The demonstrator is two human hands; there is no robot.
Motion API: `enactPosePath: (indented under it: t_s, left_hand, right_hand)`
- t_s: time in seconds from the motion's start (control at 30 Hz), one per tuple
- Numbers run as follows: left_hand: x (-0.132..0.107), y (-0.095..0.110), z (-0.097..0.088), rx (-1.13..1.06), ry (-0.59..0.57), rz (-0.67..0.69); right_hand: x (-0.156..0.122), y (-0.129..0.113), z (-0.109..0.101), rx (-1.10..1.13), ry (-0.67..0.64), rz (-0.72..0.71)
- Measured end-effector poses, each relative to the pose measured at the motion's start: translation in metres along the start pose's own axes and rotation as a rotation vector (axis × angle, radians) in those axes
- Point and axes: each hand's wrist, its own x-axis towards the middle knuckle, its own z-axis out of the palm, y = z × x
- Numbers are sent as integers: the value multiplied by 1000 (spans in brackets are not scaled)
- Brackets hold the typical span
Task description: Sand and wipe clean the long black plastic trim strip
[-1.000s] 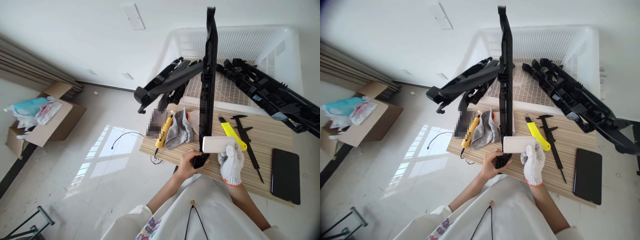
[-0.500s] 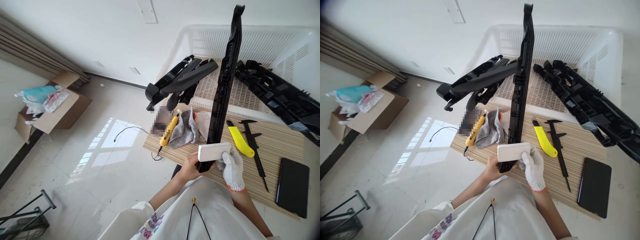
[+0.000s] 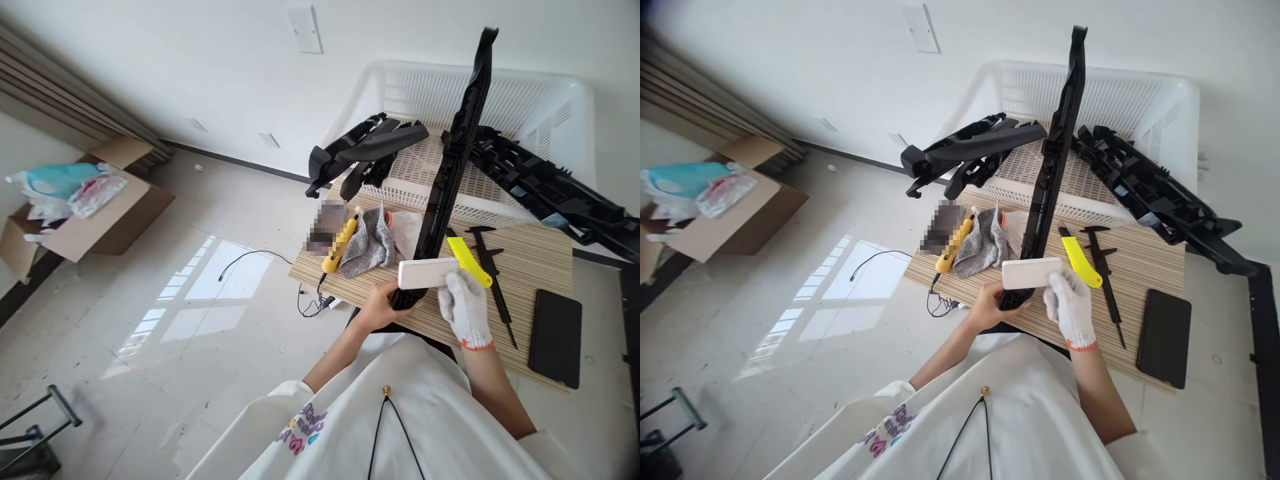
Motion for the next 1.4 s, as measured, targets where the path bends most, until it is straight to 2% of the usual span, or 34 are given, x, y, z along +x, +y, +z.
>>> enactPosePath:
  t_s: [0.17,0.27,0.33,0.4,0.47,0.53,0.57,0.67,0.8,0.9,1.0,1.13,1.23,1.4]
  left_hand:
    - [0,-2,2,-47,29,7]
    - [0,-4,2,-41,27,23]
    - [0,-4,1,-36,31,33]
    - [0,-4,0,-36,25,32]
    - [0,-5,-1,-42,18,24]
    - [0,-7,-1,-49,21,7]
    - [0,-8,-1,-50,27,-4]
    - [0,-9,-2,-50,35,-25]
    - [0,-4,-1,-82,21,33]
    - [0,0,-1,-73,-8,28]
    - [1,0,-2,-63,-3,21]
    - [1,-2,-2,-59,-2,44]
    - [0,-1,-1,-77,26,47]
    - [0,-1,0,-175,73,3]
  right_hand:
    - [-12,-19,-29,42,-26,-123]
    - [-13,-22,-34,71,-88,-186]
    - [-10,-19,-29,84,-90,-250]
    - [-4,-14,-22,-23,-49,-298]
    - [1,-7,-13,-195,34,-323]
    - [2,-1,-6,-270,148,-329]
    - [2,1,-2,-261,178,-321]
    - [-5,7,8,-212,144,-270]
    - [-10,8,19,-89,269,-342]
    - [-10,8,24,-107,205,-339]
    - [-8,7,24,-97,272,-407]
    - [-3,4,23,-163,204,-376]
    - [0,2,21,-120,332,-468]
    - [-6,0,11,-159,213,-424]
